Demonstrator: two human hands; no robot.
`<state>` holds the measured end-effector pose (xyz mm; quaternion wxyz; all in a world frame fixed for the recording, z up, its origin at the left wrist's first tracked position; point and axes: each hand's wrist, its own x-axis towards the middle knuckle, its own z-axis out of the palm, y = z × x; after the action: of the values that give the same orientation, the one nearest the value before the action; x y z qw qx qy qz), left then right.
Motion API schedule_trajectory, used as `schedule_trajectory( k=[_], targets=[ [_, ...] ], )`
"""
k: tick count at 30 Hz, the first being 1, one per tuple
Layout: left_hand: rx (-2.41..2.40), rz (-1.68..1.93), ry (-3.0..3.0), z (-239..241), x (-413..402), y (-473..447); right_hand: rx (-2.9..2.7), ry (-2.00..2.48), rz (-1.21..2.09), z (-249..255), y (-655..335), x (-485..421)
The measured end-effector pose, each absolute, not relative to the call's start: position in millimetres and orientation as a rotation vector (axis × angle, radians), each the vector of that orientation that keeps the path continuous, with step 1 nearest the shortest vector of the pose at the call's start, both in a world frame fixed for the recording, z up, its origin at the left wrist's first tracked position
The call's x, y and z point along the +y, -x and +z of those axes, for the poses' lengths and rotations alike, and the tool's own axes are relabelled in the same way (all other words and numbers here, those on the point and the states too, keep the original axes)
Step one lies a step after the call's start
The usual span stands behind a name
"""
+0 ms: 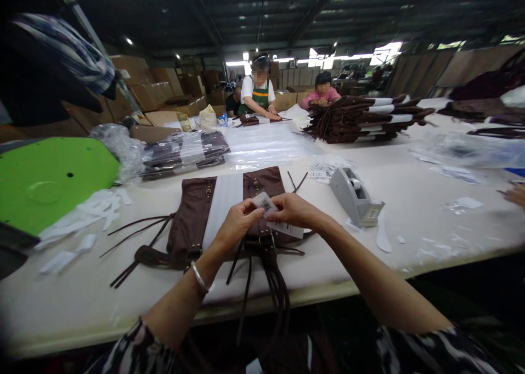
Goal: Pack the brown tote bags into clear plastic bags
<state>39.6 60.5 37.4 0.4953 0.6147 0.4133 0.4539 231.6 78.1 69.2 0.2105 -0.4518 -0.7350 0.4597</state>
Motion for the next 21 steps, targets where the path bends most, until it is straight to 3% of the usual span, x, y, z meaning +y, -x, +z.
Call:
schedule_trajectory(
  k=[6,11,14,21],
  targets=[
    [0.932,1.269,-1.037,17.9,68.6,-28.6,-2.303,1.253,1.315,80.6,-240.4,103.4],
    [0.931,1.205,-0.969,12.1,66.9,-11.5,-2.727,1.540,0.780,100.2,-231.6,145.5],
    [0.920,1.171,-1.089,15.9,71.5,-13.2,-2.978,1.430,0.449,103.5,-196.8,169.0],
    [1.233,1.016,-1.432,7.8,92.4,-9.4,-2.973,1.133,0.533,59.7,-139.9,197.1]
  ],
)
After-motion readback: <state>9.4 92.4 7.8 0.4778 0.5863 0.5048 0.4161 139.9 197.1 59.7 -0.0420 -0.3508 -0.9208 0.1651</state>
